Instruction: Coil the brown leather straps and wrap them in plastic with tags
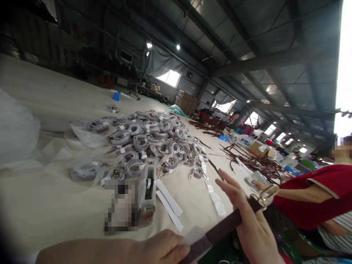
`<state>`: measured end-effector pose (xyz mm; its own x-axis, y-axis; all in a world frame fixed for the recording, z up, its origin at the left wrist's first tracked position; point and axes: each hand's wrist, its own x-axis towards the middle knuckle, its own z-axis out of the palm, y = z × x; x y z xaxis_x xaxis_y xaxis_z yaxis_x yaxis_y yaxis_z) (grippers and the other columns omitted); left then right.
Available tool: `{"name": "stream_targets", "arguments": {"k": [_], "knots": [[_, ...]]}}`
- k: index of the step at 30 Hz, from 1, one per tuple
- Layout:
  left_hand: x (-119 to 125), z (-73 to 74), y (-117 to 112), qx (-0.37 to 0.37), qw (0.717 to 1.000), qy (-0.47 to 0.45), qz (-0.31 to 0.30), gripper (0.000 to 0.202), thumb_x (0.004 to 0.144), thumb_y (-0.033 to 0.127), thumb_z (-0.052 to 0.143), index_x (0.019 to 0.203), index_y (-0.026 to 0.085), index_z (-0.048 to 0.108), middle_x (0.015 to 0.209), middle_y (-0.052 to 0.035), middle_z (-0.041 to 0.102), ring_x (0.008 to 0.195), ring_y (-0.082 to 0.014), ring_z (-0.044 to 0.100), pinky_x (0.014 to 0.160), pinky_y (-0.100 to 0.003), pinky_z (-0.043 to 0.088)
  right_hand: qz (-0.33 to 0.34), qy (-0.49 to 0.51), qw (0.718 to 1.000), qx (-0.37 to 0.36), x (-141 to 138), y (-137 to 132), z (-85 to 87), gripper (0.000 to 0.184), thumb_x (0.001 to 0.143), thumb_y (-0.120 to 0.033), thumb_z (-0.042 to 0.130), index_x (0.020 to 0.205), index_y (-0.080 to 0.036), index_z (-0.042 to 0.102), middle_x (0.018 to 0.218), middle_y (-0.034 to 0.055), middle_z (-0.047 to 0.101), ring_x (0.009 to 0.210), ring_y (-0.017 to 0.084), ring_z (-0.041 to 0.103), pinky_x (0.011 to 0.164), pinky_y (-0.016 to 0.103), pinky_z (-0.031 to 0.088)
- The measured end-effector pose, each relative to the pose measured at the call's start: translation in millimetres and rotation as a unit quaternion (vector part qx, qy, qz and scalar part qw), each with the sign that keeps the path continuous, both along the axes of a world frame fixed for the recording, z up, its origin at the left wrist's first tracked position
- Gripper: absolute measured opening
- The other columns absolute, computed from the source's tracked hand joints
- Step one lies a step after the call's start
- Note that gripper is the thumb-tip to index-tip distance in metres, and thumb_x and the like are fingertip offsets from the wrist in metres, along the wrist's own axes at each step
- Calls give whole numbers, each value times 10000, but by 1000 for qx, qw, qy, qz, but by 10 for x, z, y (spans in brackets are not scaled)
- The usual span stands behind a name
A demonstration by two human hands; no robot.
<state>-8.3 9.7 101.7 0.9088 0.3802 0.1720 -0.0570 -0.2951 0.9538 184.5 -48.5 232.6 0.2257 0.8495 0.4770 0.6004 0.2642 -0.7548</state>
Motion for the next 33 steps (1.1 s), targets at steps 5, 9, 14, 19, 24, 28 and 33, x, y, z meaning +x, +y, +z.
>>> {"name": "stream_targets", "arguments": {"k": [5, 9, 14, 19, 24, 28, 33], "knots": [[-109, 185, 55, -63, 997, 18, 38, 605, 989, 570, 262, 1066, 185, 722, 707, -21, 622, 604, -114, 543, 558, -176, 424, 91, -65, 978, -176, -156, 142, -141, 448, 977, -510, 403, 1250, -266, 661, 1498, 38, 484, 1427, 289, 355, 1216, 537, 162], [-150, 290, 50, -144, 988, 54, 33, 583, 987, 566, 288, 1104, 175, 705, 683, -11, 581, 565, -100, 500, 527, -167, 404, 134, 14, 980, -149, -75, 260, -144, 465, 973, -516, 378, 1187, -255, 698, 1385, 59, 602, 1357, 289, 462, 1190, 500, 285], [-173, 322, 59, -128, 989, 40, 57, 656, 956, 648, 278, 1076, 171, 711, 697, -26, 614, 581, -108, 513, 565, -178, 431, 83, 55, 984, -145, -36, 316, -3, 527, 961, -565, 339, 987, -267, 774, 1217, 55, 715, 1273, 306, 551, 1156, 482, 362], [-247, 388, 147, -123, 992, -5, 18, 768, 919, 732, 212, 1070, 161, 702, 634, -19, 579, 518, -101, 495, 486, -170, 404, 94, 7, 981, -170, -278, 368, 112, 556, 948, -608, 324, 974, -293, 781, 1234, 44, 706, 1264, 300, 557, 1173, 455, 329], [-300, 408, 237, -111, 989, -102, -1, 777, 925, 727, 185, 1077, 135, 664, 599, -7, 562, 532, -103, 550, 528, -176, 461, 109, -43, 977, -176, -515, 474, 233, 568, 934, -631, 375, 992, -241, 783, 1201, 84, 718, 1234, 316, 574, 1163, 472, 328], [-345, 418, 268, -154, 976, -157, 2, 753, 915, 736, 241, 1111, 123, 633, 600, -9, 566, 500, -107, 548, 481, -186, 457, 133, -88, 972, -175, -659, 550, 399, 567, 901, -670, 418, 1009, -253, 786, 1077, 72, 755, 1159, 335, 625, 1033, 466, 490], [-401, 459, 286, -166, 972, -167, 0, 726, 905, 741, 288, 1112, 140, 639, 614, -10, 579, 514, -107, 556, 511, -199, 472, 151, -66, 967, -195, -863, 586, 451, 537, 861, -670, 507, 977, -229, 789, 755, 69, 763, 809, 308, 723, 795, 431, 596]]}}
